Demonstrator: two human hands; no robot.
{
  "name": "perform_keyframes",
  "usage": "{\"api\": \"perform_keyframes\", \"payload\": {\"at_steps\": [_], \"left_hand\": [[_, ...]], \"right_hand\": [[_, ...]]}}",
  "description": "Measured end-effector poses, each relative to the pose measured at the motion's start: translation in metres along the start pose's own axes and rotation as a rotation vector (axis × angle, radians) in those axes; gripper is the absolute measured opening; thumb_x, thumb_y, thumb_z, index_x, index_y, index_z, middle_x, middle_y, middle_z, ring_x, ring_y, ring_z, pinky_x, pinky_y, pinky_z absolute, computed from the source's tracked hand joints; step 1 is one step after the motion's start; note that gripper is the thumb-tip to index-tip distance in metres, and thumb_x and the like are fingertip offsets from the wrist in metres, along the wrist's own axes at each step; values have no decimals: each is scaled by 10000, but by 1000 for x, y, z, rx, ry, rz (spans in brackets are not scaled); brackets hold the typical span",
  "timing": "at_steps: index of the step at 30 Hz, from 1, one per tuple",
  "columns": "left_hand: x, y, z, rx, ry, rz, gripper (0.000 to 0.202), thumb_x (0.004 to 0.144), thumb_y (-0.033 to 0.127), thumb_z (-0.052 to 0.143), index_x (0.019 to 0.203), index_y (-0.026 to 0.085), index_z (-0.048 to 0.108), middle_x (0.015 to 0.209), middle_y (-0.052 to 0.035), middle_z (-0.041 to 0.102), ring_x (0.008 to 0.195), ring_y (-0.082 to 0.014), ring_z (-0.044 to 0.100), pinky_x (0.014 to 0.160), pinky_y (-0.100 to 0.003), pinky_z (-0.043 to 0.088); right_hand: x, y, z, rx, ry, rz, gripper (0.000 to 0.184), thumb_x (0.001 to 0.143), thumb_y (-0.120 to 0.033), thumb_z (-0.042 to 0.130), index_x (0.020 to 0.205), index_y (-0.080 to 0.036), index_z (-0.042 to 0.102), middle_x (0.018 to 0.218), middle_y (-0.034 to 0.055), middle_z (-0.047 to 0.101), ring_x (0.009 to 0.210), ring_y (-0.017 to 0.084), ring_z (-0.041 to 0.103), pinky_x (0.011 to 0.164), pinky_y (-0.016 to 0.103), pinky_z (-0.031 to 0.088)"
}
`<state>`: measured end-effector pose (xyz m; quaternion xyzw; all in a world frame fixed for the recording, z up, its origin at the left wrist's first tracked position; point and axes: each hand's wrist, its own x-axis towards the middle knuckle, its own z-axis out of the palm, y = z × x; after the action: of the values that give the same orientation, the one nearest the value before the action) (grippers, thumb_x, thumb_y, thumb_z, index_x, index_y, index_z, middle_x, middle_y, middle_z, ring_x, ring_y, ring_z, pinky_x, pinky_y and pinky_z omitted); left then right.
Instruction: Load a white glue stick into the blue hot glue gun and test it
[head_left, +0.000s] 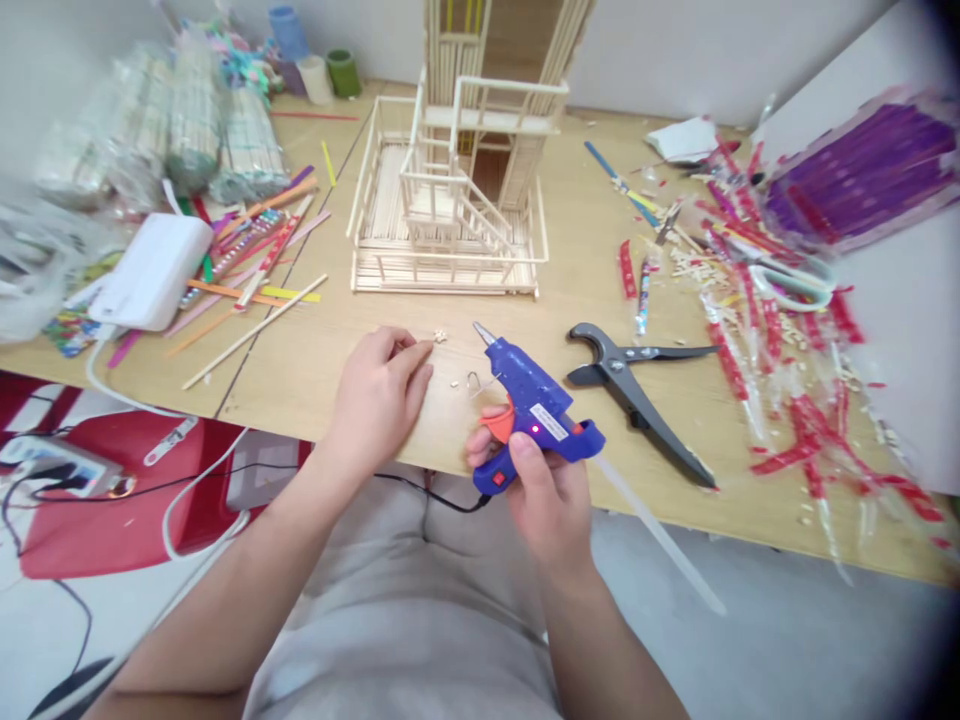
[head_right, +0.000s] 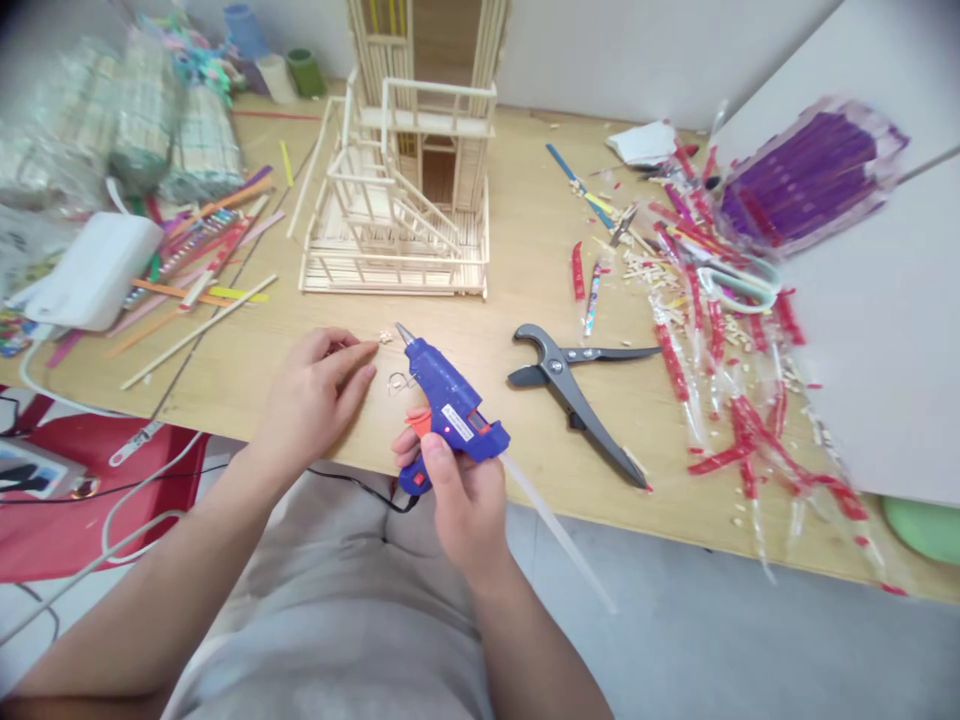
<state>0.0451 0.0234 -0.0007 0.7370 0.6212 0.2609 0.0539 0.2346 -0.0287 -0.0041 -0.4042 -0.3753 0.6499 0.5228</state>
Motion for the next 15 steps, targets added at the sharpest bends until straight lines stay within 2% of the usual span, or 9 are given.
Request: {"api": "perform_keyframes", "payload": {"at_steps": [7,15], "left_hand": [[1,-1,4,83,9,41,311,984,262,513,1187,141,714,1056,-131,627,935,-252,584,864,-424,518],[1,-2,5,121,9,61,331,994,273,479,1206,145,699,1049,-134,618,896,-251,564,834,-426,509]], "right_hand": [[-1,-1,-1,-14,-2,2,232,994,-386,598,1086,-216,728,875,33,729,738,152,678,637,274,560],[2,-3,0,-36,5,3,270,977,-415,613,1074,-187,720,862,49,734,729,162,684,659,292,573]]}}
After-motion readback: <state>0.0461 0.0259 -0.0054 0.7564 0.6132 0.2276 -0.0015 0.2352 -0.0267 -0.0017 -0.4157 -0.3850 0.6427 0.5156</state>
